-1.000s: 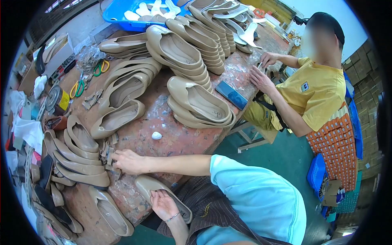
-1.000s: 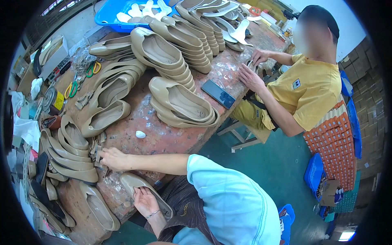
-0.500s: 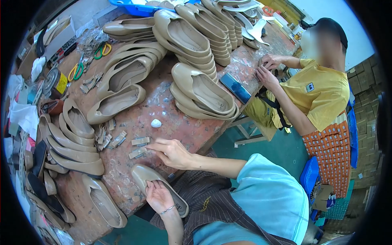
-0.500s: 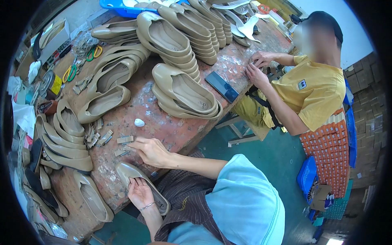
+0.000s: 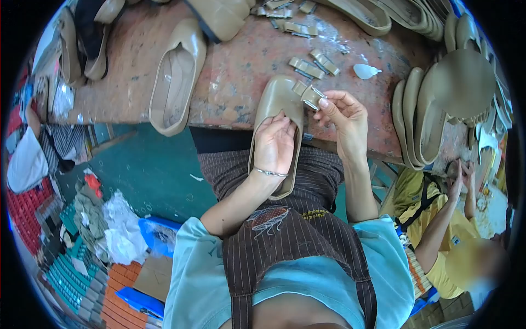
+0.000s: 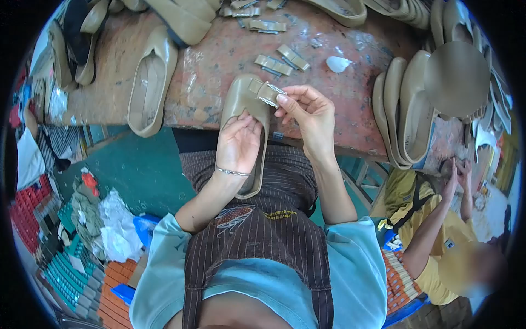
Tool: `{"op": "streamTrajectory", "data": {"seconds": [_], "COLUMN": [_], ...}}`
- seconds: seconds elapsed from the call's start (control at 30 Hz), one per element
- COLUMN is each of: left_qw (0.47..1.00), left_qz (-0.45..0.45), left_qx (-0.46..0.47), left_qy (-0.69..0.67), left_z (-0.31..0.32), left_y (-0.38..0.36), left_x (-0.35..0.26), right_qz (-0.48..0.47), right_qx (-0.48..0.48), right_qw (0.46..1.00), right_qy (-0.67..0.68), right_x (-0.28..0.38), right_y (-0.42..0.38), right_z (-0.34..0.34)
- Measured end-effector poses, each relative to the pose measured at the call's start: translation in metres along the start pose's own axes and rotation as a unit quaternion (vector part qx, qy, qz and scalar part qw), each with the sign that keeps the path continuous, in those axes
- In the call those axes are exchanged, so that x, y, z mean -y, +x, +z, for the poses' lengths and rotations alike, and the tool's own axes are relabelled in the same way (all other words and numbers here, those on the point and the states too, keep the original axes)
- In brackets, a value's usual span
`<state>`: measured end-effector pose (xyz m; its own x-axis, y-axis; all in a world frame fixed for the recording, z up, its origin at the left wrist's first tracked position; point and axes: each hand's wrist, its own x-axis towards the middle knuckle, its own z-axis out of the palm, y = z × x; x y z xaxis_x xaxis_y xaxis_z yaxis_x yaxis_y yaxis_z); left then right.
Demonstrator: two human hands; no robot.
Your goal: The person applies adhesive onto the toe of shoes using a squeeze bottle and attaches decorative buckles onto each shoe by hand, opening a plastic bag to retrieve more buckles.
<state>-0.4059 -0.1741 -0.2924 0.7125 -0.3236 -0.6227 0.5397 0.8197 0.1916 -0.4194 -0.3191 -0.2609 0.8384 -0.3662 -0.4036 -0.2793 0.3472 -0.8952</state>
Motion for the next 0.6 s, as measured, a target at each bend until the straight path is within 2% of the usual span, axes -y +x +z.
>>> {"op": "streamTrajectory", "data": {"seconds": [0.2, 0.27, 0.6], "left_qw": [0.999, 0.998, 1.0], "left_qz": [-0.006, -0.008, -0.005], "left_qx": [0.011, 0.042, 0.005], "left_qy": [0.039, 0.037, 0.03], "left_z": [0.003, 0.0, 0.004], "left_y": [0.0, 0.0, -0.001], "left_x": [-0.002, -0.002, -0.002], "right_qz": [0.007, 0.024, 0.025], "right_qx": [0.042, 0.059, 0.056], "right_qw": [0.999, 0.995, 0.989], "right_qy": [-0.016, -0.071, -0.138], "right_x": [0.0, -0.003, -0.003], "right_y": [0.007, 0.012, 0.021], "right_z": [0.02, 0.024, 0.027]}}
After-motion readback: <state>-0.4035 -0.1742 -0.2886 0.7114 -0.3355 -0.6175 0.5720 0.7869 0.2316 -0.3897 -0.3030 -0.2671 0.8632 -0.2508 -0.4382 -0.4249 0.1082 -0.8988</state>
